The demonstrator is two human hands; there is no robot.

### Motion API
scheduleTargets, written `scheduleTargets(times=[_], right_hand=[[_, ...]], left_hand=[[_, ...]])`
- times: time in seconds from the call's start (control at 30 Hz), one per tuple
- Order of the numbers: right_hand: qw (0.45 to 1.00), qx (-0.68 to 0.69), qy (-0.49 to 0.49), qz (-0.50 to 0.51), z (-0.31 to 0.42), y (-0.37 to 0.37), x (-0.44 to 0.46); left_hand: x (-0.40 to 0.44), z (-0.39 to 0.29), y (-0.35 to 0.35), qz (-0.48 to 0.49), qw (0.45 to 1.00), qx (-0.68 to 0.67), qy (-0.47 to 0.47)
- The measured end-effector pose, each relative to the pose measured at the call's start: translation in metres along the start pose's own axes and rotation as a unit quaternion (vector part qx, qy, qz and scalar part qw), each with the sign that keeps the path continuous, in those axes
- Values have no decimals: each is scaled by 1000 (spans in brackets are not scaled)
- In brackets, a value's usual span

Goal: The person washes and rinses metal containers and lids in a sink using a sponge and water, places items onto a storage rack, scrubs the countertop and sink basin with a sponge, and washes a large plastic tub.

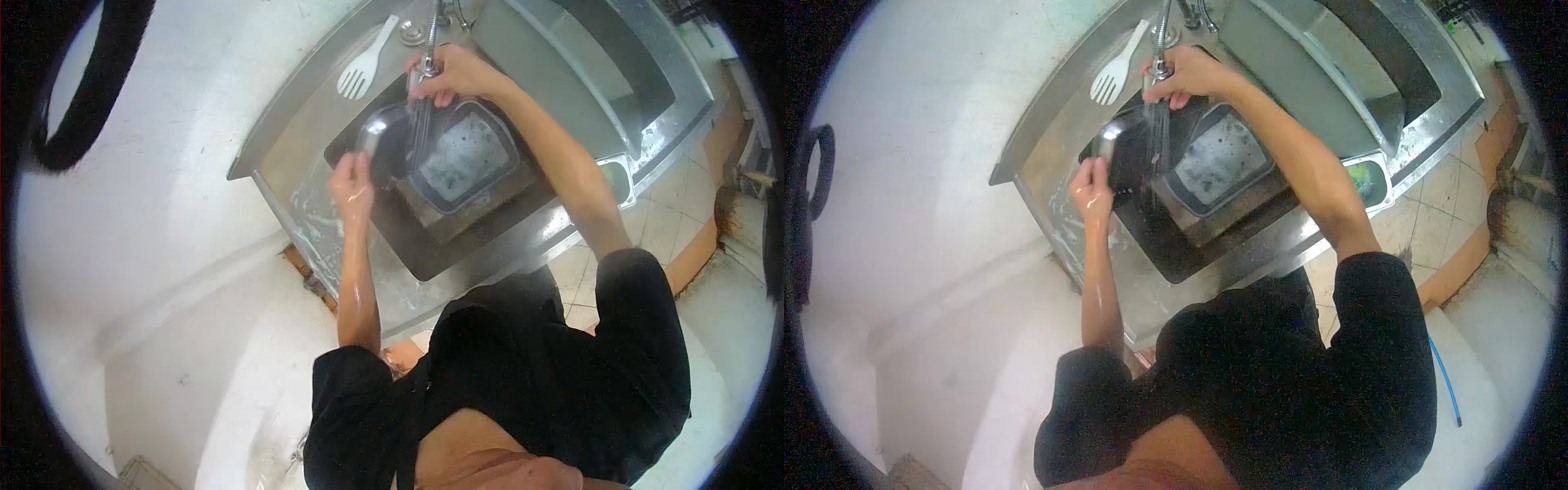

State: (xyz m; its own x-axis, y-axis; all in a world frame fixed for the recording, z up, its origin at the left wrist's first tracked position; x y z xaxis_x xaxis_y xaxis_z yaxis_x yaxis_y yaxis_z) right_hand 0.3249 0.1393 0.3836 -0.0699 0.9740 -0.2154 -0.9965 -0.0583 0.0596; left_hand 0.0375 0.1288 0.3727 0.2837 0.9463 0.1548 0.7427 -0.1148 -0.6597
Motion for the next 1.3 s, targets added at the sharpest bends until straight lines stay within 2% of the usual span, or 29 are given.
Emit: scheduleTargets(times=[0.07, 0.17, 0.2, 0.27, 0.33, 0.43, 0.47, 0.57, 0.6, 0.67, 0.7, 0.73, 0.83, 0.93, 1.03, 1.07, 1.1, 1.13, 1.17, 1.2, 1.23, 1.27, 1.3], right_hand=[[995, 20, -32, -91, -11, -6, 2], [995, 85, -25, -44, -9, 1, -12], [993, 83, -34, -73, -15, -2, -14], [987, 76, -56, -127, -33, -10, -13], [991, 54, -46, -114, -36, -5, -21], [993, 67, -45, -89, -60, 4, -28], [993, 76, -46, -79, -54, 10, -33], [977, 192, -58, -67, -35, 36, -40], [966, 240, -70, -69, -26, 42, -35], [951, 284, -96, -72, -7, 58, -36], [945, 302, -108, -73, 3, 61, -38], [946, 297, -111, -62, -6, 65, -28], [927, 356, -120, -22, -26, 86, -41], [970, 192, -85, -126, -70, 51, -39], [946, 49, -139, -290, -126, 35, -25], [910, -172, -179, -332, -123, 40, -42], [922, -321, -72, -202, -143, 51, -32], [887, -456, 33, -65, -163, 57, -22], [920, -381, 77, -47, -171, 61, -30], [939, -339, 62, -18, -160, 66, -40], [954, -294, 51, 12, -148, 72, -49], [927, -362, 59, 84, -101, 74, -57], [934, -352, -52, 39, -58, 70, -67]], left_hand=[[-14, 16, -18, -59, 995, -47, -63], [-40, 35, -41, -135, 970, -146, -143], [-52, 34, -49, -157, 955, -185, -167], [-70, 22, -68, -220, 928, -238, -184], [-91, 30, -93, -265, 917, -248, -166], [-112, 12, -129, -316, 906, -246, -137], [-118, -1, -144, -301, 916, -237, -122], [-135, -32, -159, -341, 907, -198, -150], [-136, -19, -157, -358, 906, -185, -129], [-139, -13, -141, -368, 924, -16, -97], [-134, -15, -121, -436, 899, -13, -41], [-128, -8, -107, -368, 927, -50, -59], [-116, -13, -63, -326, 930, -47, -166], [-123, -11, -57, -393, 914, -40, -93], [-145, -7, -89, -435, 886, -120, -111], [-151, 6, -101, -422, 887, -121, -143], [-155, 19, -115, -412, 886, -124, -173], [-156, 14, -126, -455, 863, -174, -132], [-157, 2, -135, -491, 836, -228, -89], [-166, -22, -149, -456, 862, -160, -151], [-167, -14, -156, -466, 847, -223, -123], [-165, -64, -151, -483, 804, -336, -91], [-168, -70, -152, -526, 776, -332, -106]])
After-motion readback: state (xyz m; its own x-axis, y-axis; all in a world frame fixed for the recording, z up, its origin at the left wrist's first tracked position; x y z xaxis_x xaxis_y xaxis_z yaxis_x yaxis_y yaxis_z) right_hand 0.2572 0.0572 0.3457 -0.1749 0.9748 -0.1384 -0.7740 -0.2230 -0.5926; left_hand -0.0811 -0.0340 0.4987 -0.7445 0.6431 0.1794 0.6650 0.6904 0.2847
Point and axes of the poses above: each hand's wrist, its own x-axis towards the middle knuckle, its own y-axis out of the palm, z = x × y, the point moved 4 cm from there along x, towards the middle knuckle, and after that the axes turned 2 degrees about x, right-handed, at the moved point
